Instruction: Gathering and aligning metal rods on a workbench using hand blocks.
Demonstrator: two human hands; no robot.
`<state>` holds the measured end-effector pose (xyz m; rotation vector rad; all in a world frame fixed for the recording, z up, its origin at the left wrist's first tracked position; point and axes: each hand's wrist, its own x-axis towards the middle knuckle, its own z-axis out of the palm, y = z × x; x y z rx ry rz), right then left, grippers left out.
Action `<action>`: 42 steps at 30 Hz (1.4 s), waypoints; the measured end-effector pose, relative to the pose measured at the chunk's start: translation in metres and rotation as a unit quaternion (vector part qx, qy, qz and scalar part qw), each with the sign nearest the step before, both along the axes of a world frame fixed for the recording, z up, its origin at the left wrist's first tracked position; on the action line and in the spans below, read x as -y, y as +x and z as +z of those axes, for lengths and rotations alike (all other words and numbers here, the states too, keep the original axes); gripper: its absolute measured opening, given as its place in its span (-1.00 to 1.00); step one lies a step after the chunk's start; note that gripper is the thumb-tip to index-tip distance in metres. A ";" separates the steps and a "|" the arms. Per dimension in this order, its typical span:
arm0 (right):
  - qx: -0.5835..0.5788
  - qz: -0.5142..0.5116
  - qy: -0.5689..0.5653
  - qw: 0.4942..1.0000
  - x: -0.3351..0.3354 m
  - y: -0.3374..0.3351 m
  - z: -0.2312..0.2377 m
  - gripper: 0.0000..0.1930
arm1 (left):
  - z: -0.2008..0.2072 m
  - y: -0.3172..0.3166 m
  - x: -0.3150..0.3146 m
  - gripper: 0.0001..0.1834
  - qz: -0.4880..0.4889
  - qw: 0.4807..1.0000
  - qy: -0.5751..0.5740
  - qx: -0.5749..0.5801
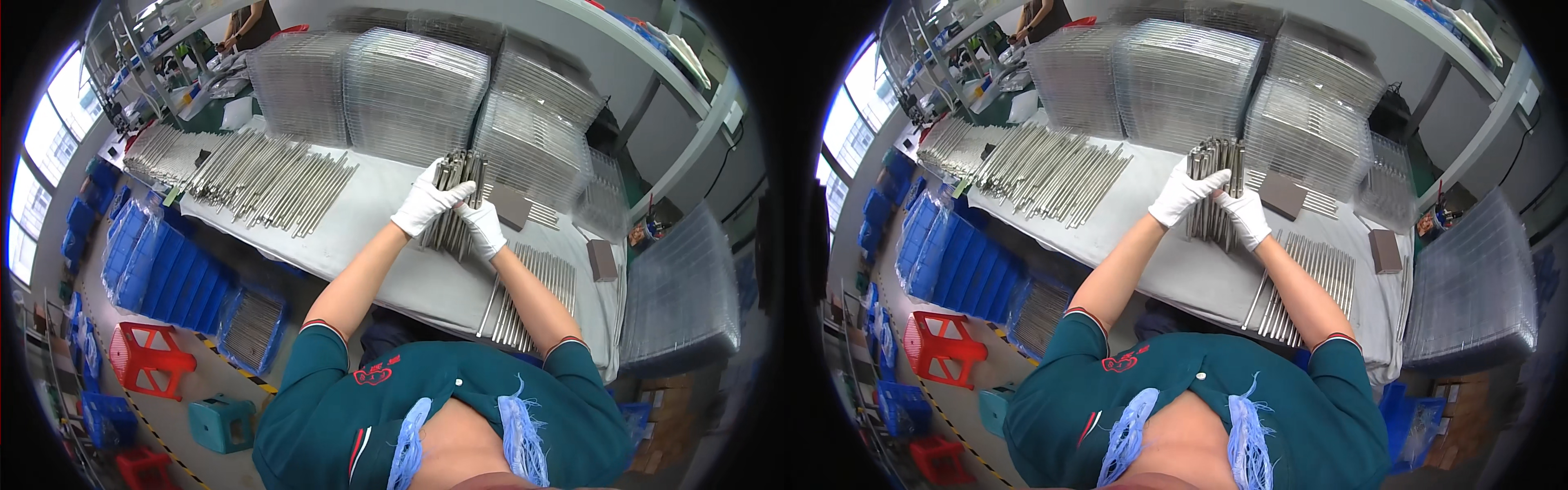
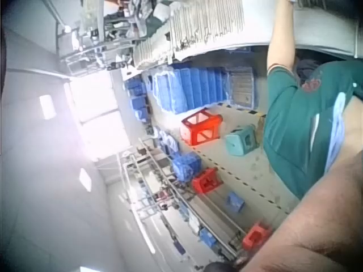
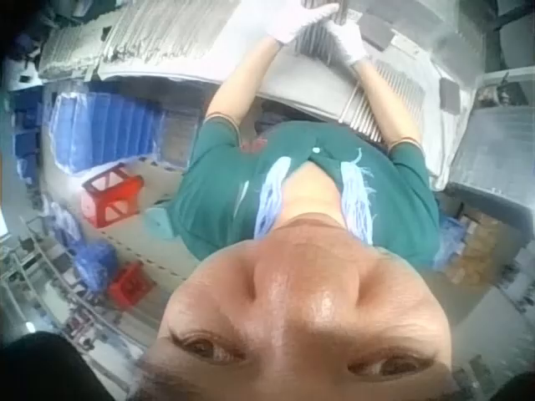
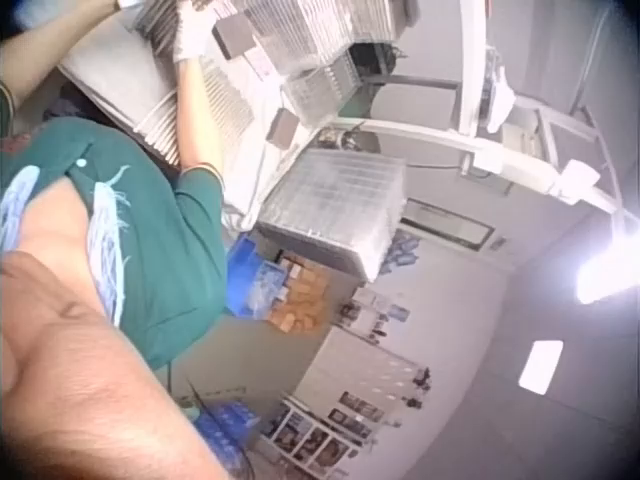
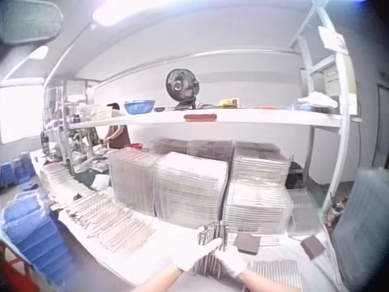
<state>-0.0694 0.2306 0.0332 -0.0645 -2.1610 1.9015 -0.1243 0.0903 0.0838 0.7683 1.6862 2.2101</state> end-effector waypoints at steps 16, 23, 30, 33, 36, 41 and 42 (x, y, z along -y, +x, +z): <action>0.215 0.178 -0.141 0.950 0.053 0.050 -0.007 -0.69 | -0.050 0.012 0.021 -0.44 0.059 0.993 -0.036 0.092; 0.238 0.189 -0.102 0.947 0.058 0.062 -0.016 -0.63 | -0.089 0.010 0.026 0.28 0.096 0.877 -0.425 -0.200; 0.368 0.284 0.202 0.862 0.047 0.061 0.019 -0.36 | -0.068 0.030 0.036 -0.08 0.075 0.765 -0.582 -0.266; 0.331 0.283 0.304 0.847 0.038 0.080 0.037 -0.39 | -0.037 0.050 0.033 -0.05 0.070 0.725 -0.637 -0.254; 0.132 0.221 0.409 0.876 0.011 0.109 0.029 -0.39 | -0.036 0.054 0.033 -0.03 0.060 0.710 -0.659 -0.240; 0.002 0.029 0.446 0.895 -0.072 0.140 0.029 -0.50 | -0.030 0.056 0.026 0.00 0.051 0.673 -0.696 -0.244; 0.015 -0.012 0.487 0.873 -0.096 0.145 0.025 -0.48 | -0.021 0.058 0.021 -0.02 0.043 0.653 -0.712 -0.254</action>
